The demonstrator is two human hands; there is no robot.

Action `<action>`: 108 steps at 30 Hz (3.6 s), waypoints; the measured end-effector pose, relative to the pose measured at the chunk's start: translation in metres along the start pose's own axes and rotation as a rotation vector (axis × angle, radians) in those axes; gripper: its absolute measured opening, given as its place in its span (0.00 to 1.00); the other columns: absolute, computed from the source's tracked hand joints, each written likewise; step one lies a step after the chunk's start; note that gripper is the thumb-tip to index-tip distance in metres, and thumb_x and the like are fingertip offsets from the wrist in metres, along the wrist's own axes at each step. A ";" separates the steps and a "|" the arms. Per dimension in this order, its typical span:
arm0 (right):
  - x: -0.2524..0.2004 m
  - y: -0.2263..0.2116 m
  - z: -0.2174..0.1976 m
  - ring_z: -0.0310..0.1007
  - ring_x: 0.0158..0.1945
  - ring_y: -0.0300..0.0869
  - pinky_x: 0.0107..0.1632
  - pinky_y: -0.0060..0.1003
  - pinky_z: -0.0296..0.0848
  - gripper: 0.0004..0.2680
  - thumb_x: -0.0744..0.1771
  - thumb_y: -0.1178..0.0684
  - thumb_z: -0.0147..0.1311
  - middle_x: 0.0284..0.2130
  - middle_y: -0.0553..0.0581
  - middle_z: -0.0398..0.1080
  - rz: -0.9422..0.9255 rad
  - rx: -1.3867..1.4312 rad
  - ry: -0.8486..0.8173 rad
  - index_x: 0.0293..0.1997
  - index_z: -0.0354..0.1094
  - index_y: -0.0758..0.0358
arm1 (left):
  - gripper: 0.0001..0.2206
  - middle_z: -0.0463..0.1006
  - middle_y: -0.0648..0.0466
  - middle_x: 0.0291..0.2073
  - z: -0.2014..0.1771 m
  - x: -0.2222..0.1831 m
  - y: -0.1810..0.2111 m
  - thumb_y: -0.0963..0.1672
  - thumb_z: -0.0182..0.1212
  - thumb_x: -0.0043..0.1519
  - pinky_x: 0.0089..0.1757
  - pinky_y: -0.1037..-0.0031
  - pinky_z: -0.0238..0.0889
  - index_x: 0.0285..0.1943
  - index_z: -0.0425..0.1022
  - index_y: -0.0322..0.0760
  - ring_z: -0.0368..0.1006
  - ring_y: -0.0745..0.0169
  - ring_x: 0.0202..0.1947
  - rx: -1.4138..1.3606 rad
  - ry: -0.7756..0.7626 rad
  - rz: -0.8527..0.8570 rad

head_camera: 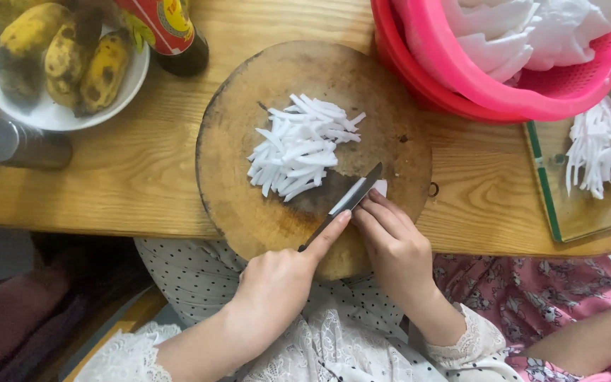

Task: Slicing white coconut meat into thin strips on a wooden cutting board using a knife

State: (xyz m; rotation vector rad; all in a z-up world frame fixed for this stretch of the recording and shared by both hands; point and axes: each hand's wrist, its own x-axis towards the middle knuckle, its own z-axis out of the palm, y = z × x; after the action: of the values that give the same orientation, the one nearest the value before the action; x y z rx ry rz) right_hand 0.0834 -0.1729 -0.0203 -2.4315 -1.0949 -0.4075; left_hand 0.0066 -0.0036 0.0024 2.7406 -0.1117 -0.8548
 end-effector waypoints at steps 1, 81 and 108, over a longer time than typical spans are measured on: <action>0.000 0.000 0.000 0.74 0.52 0.51 0.53 0.38 0.75 0.03 0.66 0.62 0.56 0.43 0.57 0.75 -0.004 -0.002 0.002 0.41 0.74 0.67 | 0.47 0.75 0.51 0.18 0.004 0.000 0.001 0.35 0.47 0.56 0.19 0.57 0.67 0.77 0.22 0.67 0.73 0.49 0.16 -0.001 0.005 0.000; -0.005 -0.001 -0.017 0.70 0.58 0.48 0.54 0.44 0.69 0.12 0.68 0.47 0.51 0.53 0.54 0.71 0.190 0.062 -0.150 0.53 0.70 0.58 | 0.27 0.79 0.57 0.22 0.025 -0.008 -0.038 0.47 0.51 0.61 0.25 0.79 0.70 0.72 0.56 0.43 0.74 0.69 0.16 -1.165 0.271 0.222; -0.006 0.003 -0.017 0.71 0.58 0.46 0.49 0.42 0.71 0.11 0.68 0.47 0.51 0.53 0.51 0.72 0.205 0.086 -0.133 0.53 0.71 0.56 | 0.27 0.78 0.58 0.21 0.025 -0.007 -0.038 0.46 0.52 0.61 0.25 0.80 0.71 0.72 0.56 0.43 0.74 0.69 0.16 -1.119 0.284 0.232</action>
State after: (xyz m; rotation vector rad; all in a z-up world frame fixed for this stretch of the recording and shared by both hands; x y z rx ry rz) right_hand 0.0801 -0.1867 -0.0089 -2.4918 -0.8833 -0.1327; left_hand -0.0138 0.0279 -0.0238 1.7070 0.0868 -0.2831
